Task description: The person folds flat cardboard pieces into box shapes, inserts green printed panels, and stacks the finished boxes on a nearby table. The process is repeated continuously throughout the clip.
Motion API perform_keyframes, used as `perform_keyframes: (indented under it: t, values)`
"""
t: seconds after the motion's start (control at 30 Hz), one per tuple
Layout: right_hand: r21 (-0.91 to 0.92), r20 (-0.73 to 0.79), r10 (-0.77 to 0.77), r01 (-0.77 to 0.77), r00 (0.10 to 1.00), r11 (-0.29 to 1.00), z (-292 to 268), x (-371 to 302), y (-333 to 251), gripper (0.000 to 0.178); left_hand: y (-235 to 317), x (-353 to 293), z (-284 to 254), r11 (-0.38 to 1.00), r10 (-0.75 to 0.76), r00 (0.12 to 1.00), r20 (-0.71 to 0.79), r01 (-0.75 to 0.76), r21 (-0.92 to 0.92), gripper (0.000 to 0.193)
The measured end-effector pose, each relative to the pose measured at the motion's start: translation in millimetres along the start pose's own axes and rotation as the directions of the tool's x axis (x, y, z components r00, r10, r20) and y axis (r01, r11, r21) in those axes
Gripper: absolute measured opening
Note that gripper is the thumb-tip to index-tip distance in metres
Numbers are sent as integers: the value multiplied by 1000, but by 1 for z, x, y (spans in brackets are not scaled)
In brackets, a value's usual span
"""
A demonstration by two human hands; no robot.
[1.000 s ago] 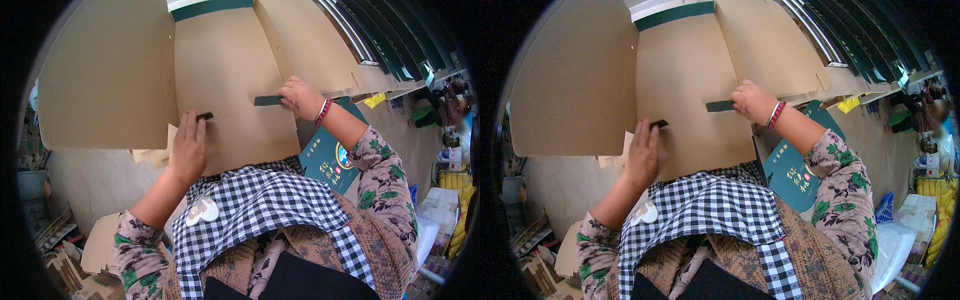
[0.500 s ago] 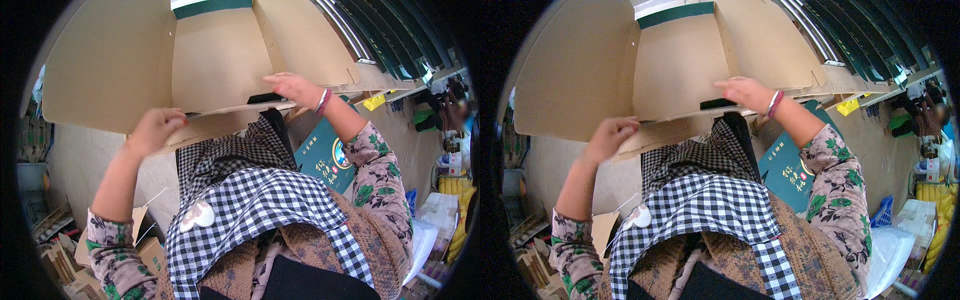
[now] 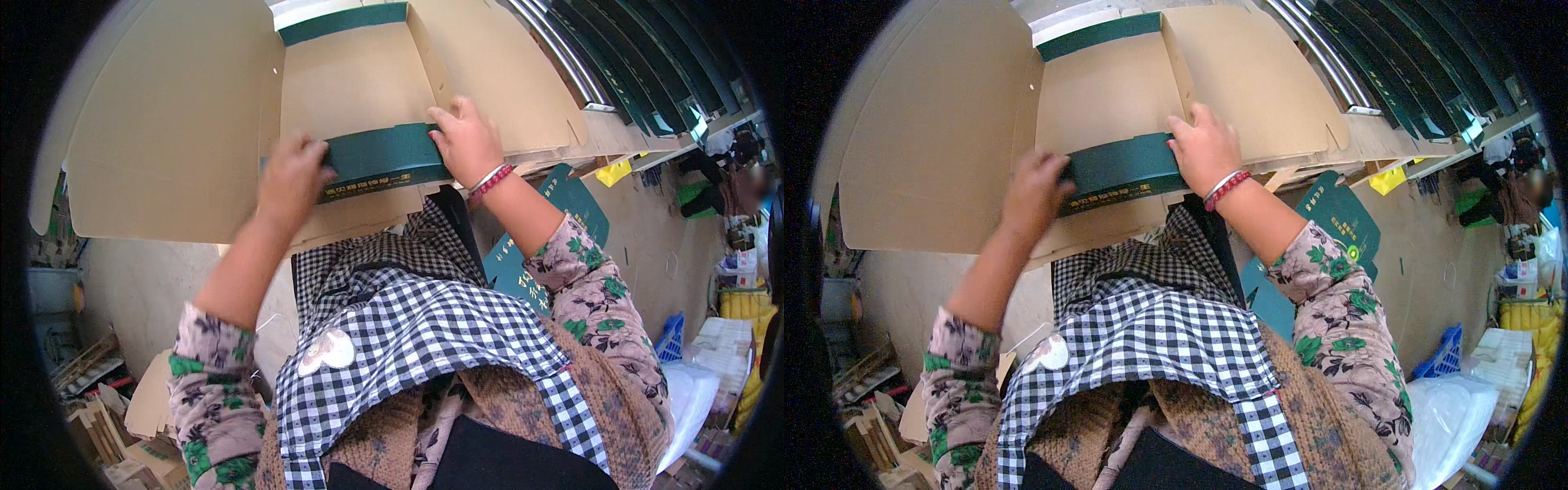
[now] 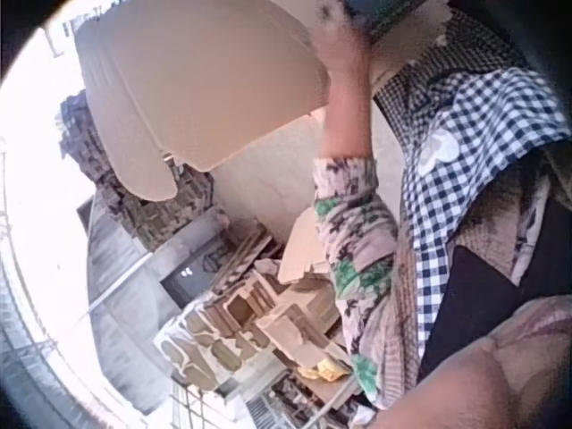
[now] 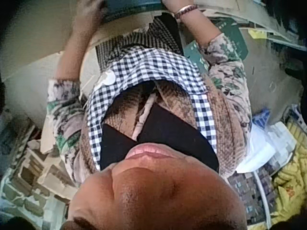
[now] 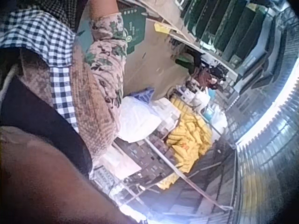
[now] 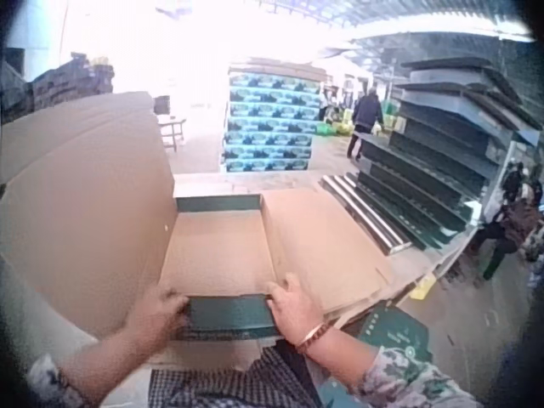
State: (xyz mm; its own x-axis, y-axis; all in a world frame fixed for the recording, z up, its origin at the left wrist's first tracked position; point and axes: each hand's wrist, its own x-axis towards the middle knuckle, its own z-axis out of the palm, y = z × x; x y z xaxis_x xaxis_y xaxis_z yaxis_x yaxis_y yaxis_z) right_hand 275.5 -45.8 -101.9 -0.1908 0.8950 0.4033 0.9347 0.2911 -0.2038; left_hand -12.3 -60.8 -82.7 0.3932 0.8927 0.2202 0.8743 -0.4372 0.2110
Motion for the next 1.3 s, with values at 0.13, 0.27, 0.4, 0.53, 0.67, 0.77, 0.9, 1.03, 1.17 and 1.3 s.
perform_keyframes:
  t: [0.13, 0.27, 0.4, 0.53, 0.67, 0.77, 0.9, 1.03, 1.17, 1.3]
  values:
    - [84, 206, -388, 378, 899, 922, -22, -14, -15, 33, 14, -36, 7, 996, 87, 996, 16, -87, -1, 38]
    - [130, 578, -347, 336, 739, 933, -17, -7, -15, 24, 3, -22, 4, 999, -26, 941, 337, 36, -24, 19]
    - [199, 780, -373, 366, 502, 909, -14, 16, -20, 18, 2, -16, 2, 1000, 3, 876, 482, 11, -25, 10]
    - [297, 771, -405, 285, 491, 911, -7, 20, -11, 18, -2, 2, 0, 995, -8, 779, 626, 67, -70, 13]
    - [210, 791, -317, 253, 524, 944, -9, 16, -25, 10, -19, -5, 9, 995, 99, 861, 500, -88, -45, 15]
    - [460, 634, -389, 78, 668, 884, -10, -29, -102, 44, -95, 7, -4, 908, -72, 960, 271, -49, 417, 25]
    - [745, 79, -298, 142, 951, 652, -41, 15, -99, 52, -136, -10, -12, 929, -356, 897, -262, 370, 3, 54]
    - [-120, -14, 238, -238, 971, 964, -97, 22, 43, 52, -117, -24, 10, 793, -413, 879, 239, 476, -380, 60]
    - [465, 621, 585, -847, 521, 259, -80, -80, 132, 58, -118, -3, -1, 894, -289, 920, 266, 359, -269, 69]
    - [722, 684, 369, -510, 629, -468, -61, -142, 93, 56, -51, 91, -70, 833, -218, 970, 111, 126, 539, 89]
